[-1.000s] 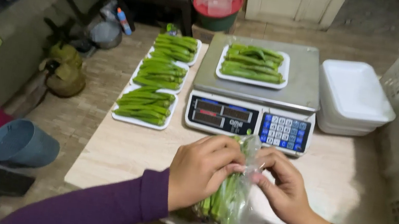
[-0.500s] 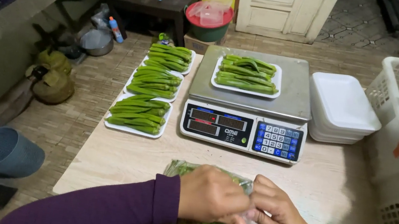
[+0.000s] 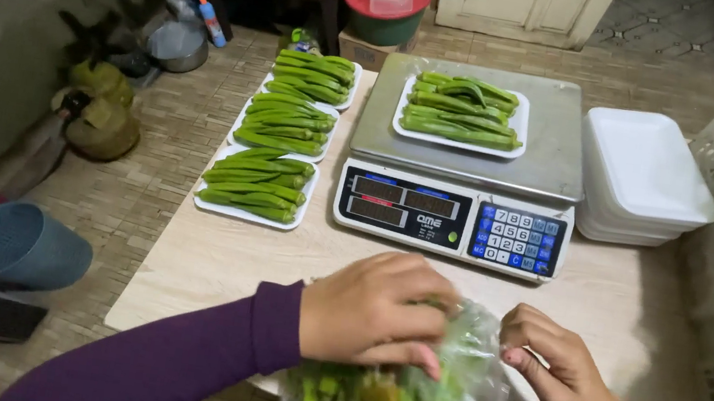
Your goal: Weighing and packaging okra pods into plastic bags using a digital scale.
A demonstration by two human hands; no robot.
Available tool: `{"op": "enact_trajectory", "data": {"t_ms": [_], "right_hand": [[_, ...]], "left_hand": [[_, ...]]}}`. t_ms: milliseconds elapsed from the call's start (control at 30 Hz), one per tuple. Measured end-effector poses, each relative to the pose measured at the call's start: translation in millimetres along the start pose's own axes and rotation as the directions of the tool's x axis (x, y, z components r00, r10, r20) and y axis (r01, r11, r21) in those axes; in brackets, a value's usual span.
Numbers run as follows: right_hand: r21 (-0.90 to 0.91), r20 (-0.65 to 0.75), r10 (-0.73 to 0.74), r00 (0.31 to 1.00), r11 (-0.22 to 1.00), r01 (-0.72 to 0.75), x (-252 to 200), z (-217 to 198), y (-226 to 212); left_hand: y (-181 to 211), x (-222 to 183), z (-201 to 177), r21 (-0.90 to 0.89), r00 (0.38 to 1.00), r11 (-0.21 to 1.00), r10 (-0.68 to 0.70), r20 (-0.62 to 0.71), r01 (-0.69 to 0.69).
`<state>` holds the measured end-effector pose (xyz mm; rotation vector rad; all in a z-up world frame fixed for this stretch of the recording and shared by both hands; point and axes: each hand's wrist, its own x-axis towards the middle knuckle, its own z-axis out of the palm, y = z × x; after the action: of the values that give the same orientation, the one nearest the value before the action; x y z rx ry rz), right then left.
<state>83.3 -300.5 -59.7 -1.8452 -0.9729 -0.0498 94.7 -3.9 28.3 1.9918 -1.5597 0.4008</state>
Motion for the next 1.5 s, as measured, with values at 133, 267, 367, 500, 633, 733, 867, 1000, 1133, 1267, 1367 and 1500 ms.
{"op": "enact_trajectory", "data": {"t_ms": [133,267,367,500,633,733,867,1000,1133,1267,1367,1500], "right_hand": [[0.239,-0.179,0.211,0.961,0.957,-0.166,-12,1,14],[0.213,-0.244,0.239,0.94,0.959,-0.188,-10,-2,11],[0.034,-0.315,0.07,0.947,0.997,-0.062,-8,0,-5],[-0.209,0.0,-0.155,0.988,0.966,0.152,1,-7,-25],[-0.257,0.1,-0.247,0.964,0.929,0.265,10,-11,-35],[-0.326,0.078,-0.204,0.976,0.92,0.219,-7,-23,-30],[-0.444,-0.004,-0.182,0.983,0.881,0.161,-49,-31,9],[-0.439,-0.052,-0.076,0.996,0.897,0.046,-66,-34,36],[-0.404,-0.047,-0.002,0.999,0.915,-0.017,-75,-39,54],[-0.327,-0.107,0.147,0.983,0.929,-0.175,-108,-35,94],[-0.342,-0.105,0.166,0.981,0.92,-0.192,-146,-39,133],[-0.273,-0.252,0.446,0.859,0.819,-0.505,-173,-47,135]], "left_hand": [[14,5,8,0.052,0.992,0.994,-0.098,0.074,0.094],[12,12,12,0.303,1.0,0.953,-0.007,0.01,0.004],[15,17,13,0.166,0.995,0.981,-0.103,-0.002,0.102],[18,23,3,-0.059,0.986,0.986,-0.157,-0.06,0.154],[19,27,3,-0.01,0.989,0.989,-0.147,-0.016,0.147],[13,10,0,0.141,0.99,0.981,-0.121,-0.07,0.13],[10,-20,2,0.058,0.976,0.977,-0.197,-0.096,0.203],[9,-29,31,-0.178,0.941,0.957,-0.265,-0.212,0.229],[3,-17,41,-0.184,0.928,0.949,-0.295,-0.228,0.256],[6,-24,66,-0.075,0.948,0.955,-0.296,-0.119,0.289],[20,-34,77,-0.005,0.898,0.899,-0.437,0.051,0.438],[48,-54,89,0.291,0.87,0.84,-0.491,0.049,0.458]]}}
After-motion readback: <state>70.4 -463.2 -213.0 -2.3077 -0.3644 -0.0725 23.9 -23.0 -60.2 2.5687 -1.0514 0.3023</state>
